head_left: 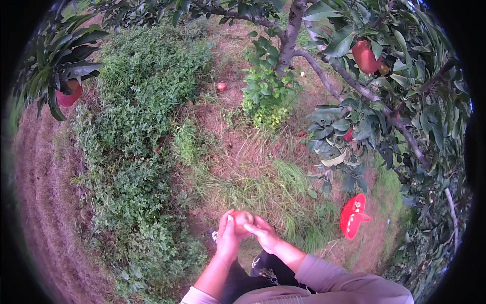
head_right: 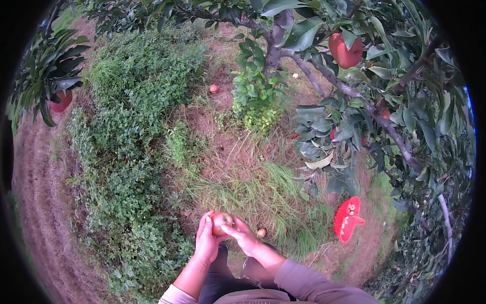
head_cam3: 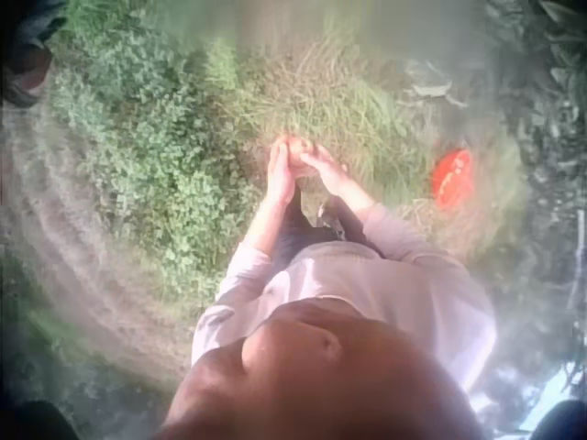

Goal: The person walks through an apple orchard, picking fallen apples from the ground and placing them into a red basket. They repeatedly bend down to gather apples and deposit them into the basket.

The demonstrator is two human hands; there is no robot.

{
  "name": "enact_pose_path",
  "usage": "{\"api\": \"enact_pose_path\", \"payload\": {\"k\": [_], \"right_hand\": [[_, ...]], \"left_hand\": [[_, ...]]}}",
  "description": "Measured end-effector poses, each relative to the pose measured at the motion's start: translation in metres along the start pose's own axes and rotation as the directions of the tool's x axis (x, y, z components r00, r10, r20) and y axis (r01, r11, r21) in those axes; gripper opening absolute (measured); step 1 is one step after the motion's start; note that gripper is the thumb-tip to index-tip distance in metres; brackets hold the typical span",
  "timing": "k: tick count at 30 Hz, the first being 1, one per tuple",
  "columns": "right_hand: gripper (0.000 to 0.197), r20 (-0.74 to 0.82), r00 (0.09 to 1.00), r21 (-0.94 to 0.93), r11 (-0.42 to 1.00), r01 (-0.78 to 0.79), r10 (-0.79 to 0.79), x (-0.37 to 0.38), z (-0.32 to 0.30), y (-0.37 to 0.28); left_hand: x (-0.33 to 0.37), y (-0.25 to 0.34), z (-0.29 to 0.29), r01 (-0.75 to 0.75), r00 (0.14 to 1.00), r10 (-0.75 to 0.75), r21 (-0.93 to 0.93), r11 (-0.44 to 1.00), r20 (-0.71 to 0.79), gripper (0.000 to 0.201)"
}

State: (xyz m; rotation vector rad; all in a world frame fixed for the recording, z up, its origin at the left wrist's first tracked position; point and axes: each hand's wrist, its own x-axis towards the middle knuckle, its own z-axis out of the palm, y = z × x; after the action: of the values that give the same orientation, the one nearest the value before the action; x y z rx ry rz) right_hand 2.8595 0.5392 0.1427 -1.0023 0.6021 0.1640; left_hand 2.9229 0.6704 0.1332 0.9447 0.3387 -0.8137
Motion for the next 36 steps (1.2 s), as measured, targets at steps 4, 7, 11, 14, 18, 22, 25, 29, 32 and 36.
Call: {"api": "enact_pose_path", "payload": {"k": [4, 7, 11, 14, 18, 22, 25, 29, 32, 36], "right_hand": [[0.056, -0.042, 0.999, 0.003, 1.000, -0.026, 0.027, -0.030, -0.004, 0.002], [0.057, -0.066, 0.998, 0.027, 1.000, 0.005, -0.003, -0.062, -0.012, 0.002], [0.056, -0.117, 0.987, 0.035, 0.993, 0.115, -0.110, -0.128, -0.053, -0.002], [0.058, -0.229, 0.967, 0.045, 0.991, 0.124, -0.111, -0.192, -0.110, 0.008], [0.066, -0.255, 0.961, 0.002, 0.994, 0.113, -0.108, -0.288, -0.190, 0.029], [0.067, -0.353, 0.928, 0.024, 0.990, 0.136, -0.119, -0.375, -0.253, 0.054], [0.067, -0.344, 0.928, 0.088, 0.980, 0.181, -0.141, -0.429, -0.289, 0.057], [0.072, -0.345, 0.926, 0.204, 0.951, 0.232, -0.152, -0.468, -0.290, 0.052], [0.073, -0.413, 0.899, 0.197, 0.950, 0.241, -0.143, -0.484, -0.279, 0.053], [0.064, -0.435, 0.899, 0.281, 0.942, 0.183, -0.045, -0.492, -0.287, 0.072]], "left_hand": [[-0.025, -0.021, 0.005, -0.132, 0.991, 0.132, 0.179, 0.975, 0.011, 0.046], [-0.045, -0.049, 0.021, -0.343, 0.937, 0.343, 0.383, 0.858, 0.071, 0.048], [-0.077, -0.094, 0.072, -0.538, 0.841, 0.487, 0.464, 0.704, 0.236, 0.046], [-0.107, -0.155, 0.111, -0.527, 0.850, 0.431, 0.473, 0.706, 0.305, 0.048], [-0.156, -0.248, 0.156, -0.382, 0.904, 0.221, 0.456, 0.804, 0.367, 0.053], [-0.191, -0.320, 0.191, -0.498, 0.822, 0.204, 0.499, 0.709, 0.531, 0.057], [-0.222, -0.334, 0.223, -0.482, 0.800, -0.003, 0.645, 0.594, 0.600, 0.060], [-0.238, -0.345, 0.238, -0.460, 0.766, -0.167, 0.710, 0.533, 0.621, 0.055], [-0.241, -0.348, 0.235, -0.549, 0.724, -0.160, 0.701, 0.456, 0.671, 0.042], [-0.234, -0.336, 0.215, -0.381, 0.745, -0.289, 0.740, 0.555, 0.601, 0.046]]}}
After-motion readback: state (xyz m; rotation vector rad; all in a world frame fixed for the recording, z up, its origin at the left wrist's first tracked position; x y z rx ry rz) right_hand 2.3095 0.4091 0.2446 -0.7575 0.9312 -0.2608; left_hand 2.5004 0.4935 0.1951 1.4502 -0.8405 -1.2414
